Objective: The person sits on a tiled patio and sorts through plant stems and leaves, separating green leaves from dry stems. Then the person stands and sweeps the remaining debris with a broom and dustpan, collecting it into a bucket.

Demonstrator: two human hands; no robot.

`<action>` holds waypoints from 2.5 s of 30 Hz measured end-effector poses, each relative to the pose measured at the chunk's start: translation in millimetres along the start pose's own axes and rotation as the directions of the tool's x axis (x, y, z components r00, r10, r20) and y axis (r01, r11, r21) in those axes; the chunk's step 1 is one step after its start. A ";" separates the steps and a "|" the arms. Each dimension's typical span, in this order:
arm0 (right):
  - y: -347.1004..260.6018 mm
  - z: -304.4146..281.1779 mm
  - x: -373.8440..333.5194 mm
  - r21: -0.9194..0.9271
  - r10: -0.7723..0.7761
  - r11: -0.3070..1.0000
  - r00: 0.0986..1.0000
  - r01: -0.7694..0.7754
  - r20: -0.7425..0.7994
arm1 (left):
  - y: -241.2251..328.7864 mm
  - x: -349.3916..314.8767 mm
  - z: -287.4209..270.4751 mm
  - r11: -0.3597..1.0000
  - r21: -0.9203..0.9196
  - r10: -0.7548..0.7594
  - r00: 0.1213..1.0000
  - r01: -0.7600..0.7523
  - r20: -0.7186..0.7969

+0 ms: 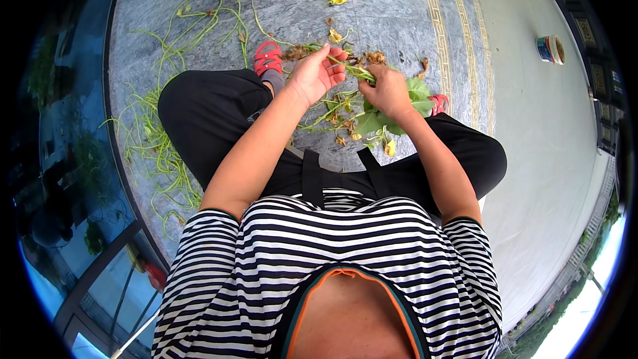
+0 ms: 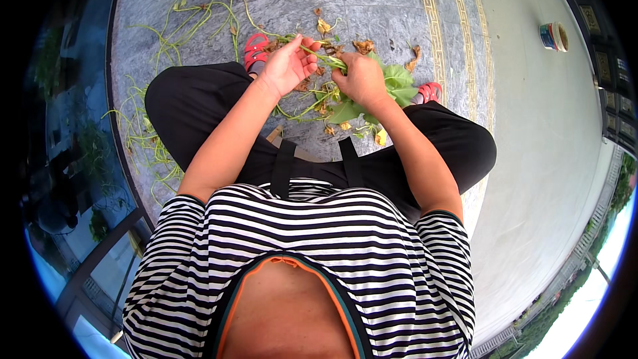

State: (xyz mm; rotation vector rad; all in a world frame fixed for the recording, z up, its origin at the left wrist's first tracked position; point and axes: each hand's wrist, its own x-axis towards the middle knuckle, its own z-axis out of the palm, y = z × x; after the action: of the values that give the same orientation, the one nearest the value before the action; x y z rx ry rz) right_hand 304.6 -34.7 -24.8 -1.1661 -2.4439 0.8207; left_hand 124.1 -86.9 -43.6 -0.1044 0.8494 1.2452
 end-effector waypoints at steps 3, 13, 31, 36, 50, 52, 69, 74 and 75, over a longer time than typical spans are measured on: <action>-4.6 0.2 -0.7 0.068 0.055 0.997 0.994 -0.048 -0.095 | -8.7 1.3 0.9 0.996 -0.030 0.083 0.996 -0.083 0.030; 29.0 -77.5 39.7 0.949 0.613 0.263 0.790 -0.172 -0.026 | 174.7 -57.8 28.0 0.474 0.440 0.671 0.636 -0.763 0.380; 27.5 -65.7 17.9 0.662 0.593 0.534 0.791 -0.527 0.151 | 130.8 -96.1 -403.4 0.919 0.364 0.297 0.336 0.154 -0.894; 21.0 -36.3 21.4 0.643 0.633 0.464 0.736 -0.609 0.241 | 102.7 -49.3 -407.0 0.470 0.720 0.610 0.401 0.511 -0.683; 37.5 42.1 -6.3 0.297 0.667 0.426 0.518 -0.855 0.535 | 175.8 -26.3 -436.1 0.485 0.556 0.526 0.283 0.675 -0.802; 43.9 44.7 -5.3 0.265 0.672 0.428 0.501 -0.864 0.545 | 185.4 -27.5 -431.4 0.405 0.526 0.457 0.332 0.748 -0.825; 52.9 60.1 3.1 0.212 0.627 0.500 0.520 -0.840 0.581 | 171.5 -30.4 -487.4 0.648 0.704 0.504 0.529 0.291 -0.683; 45.7 55.6 9.2 0.140 0.650 0.545 0.523 -0.827 0.551 | 181.9 -30.9 -479.0 0.416 0.614 0.463 0.425 0.671 -0.778; 45.7 56.8 9.1 0.154 0.651 0.533 0.520 -0.832 0.553 | 184.1 -31.0 -472.8 0.348 0.600 0.482 0.411 0.721 -0.774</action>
State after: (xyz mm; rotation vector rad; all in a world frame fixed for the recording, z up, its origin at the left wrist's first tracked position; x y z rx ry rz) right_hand 298.3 -25.1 -97.3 -2.0915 -1.7465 1.9304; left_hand -276.1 -284.0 -287.2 0.1093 2.4669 0.1056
